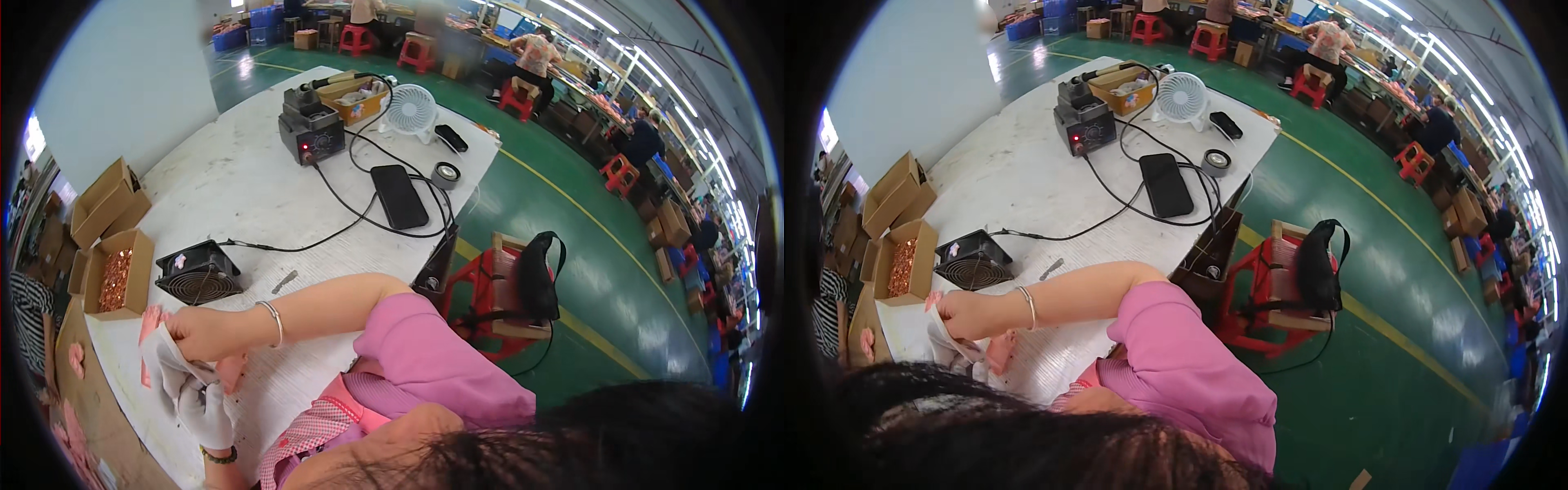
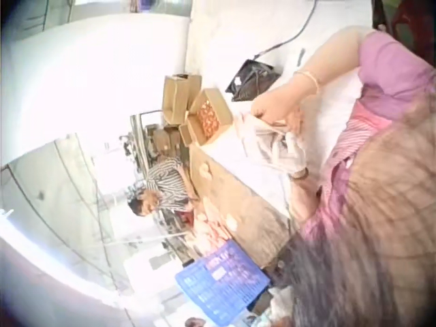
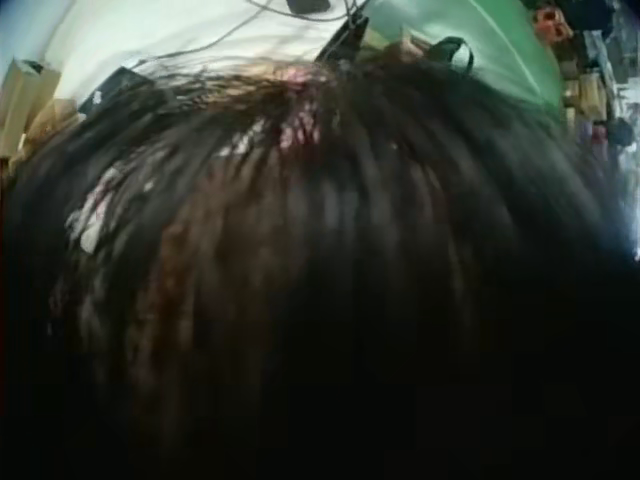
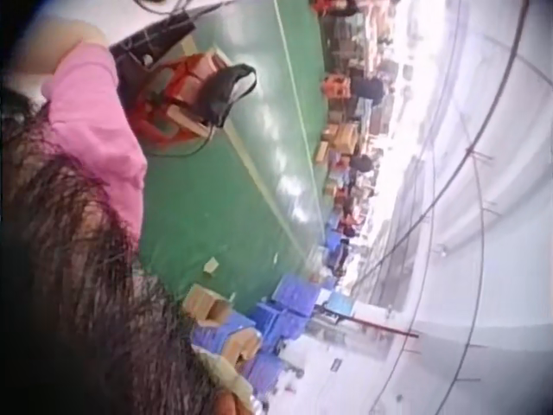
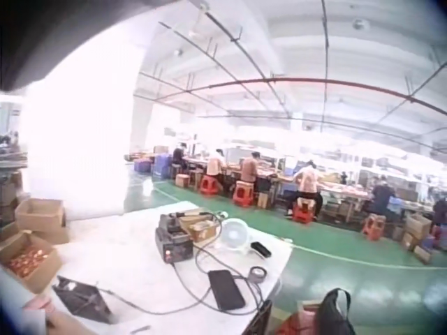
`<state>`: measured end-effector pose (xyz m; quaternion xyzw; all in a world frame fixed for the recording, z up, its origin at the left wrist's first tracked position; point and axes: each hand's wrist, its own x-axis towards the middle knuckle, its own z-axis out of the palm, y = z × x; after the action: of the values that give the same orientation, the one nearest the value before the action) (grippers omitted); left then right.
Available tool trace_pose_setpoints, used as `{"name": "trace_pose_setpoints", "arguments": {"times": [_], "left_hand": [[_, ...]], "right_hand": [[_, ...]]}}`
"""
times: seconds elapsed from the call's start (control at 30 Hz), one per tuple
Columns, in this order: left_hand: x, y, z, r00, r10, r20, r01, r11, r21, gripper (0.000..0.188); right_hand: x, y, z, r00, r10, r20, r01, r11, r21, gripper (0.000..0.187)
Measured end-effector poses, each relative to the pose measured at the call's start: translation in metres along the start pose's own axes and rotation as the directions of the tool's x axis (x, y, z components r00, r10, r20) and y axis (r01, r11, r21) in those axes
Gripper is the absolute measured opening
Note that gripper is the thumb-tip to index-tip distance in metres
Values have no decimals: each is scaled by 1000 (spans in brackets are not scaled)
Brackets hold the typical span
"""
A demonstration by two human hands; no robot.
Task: The person solders plastic parts using a soldering iron, stacks the finished pieces on the table, and places them into a cardboard box by hand.
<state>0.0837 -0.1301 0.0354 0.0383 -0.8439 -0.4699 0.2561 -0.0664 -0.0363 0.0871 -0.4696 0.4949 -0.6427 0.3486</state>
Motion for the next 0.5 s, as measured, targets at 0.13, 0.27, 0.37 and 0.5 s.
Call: {"name": "trace_pose_setpoints", "arguments": {"times": [0.13,0.27,0.37,0.5], "left_hand": [[-12,-7,3,990,-138,40,143,971,-189,8],[-18,-14,9,996,-66,58,83,925,-370,10],[-16,-7,9,994,-5,113,36,962,-269,8],[-11,7,12,962,169,213,-145,982,-121,9]], "right_hand": [[-10,-15,20,997,-78,9,71,942,328,13],[-2,0,4,791,-612,23,505,630,-590,16],[-9,-12,1,887,-438,143,365,478,-799,18],[-13,-22,5,858,-421,293,446,331,-832,15]]}}
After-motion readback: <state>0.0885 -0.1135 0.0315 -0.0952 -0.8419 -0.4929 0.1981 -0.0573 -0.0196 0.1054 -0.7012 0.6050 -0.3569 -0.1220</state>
